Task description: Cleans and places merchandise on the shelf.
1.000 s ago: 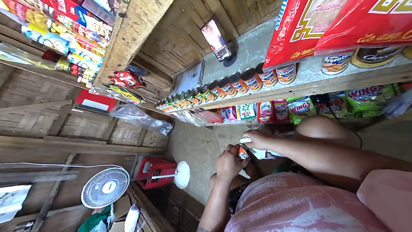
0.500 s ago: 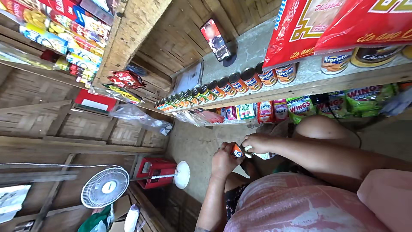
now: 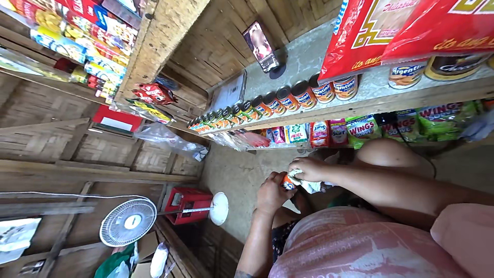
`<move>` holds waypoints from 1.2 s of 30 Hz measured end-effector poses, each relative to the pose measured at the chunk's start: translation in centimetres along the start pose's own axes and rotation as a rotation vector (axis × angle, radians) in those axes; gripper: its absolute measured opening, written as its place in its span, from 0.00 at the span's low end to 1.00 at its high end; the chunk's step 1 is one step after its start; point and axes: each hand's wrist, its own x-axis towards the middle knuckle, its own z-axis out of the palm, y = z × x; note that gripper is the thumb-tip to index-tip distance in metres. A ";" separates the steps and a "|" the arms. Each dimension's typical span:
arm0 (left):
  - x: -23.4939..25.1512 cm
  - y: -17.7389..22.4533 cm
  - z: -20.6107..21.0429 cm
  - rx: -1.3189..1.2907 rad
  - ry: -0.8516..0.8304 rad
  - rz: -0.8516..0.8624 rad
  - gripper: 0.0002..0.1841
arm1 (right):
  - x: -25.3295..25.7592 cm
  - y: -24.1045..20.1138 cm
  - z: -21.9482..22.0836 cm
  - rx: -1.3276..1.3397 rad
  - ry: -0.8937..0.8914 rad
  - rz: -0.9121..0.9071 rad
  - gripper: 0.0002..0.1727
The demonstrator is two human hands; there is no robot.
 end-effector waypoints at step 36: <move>0.2 0.4 1.0 -0.022 0.067 0.025 0.37 | 0.3 0.5 -0.1 -0.072 -0.204 0.081 0.18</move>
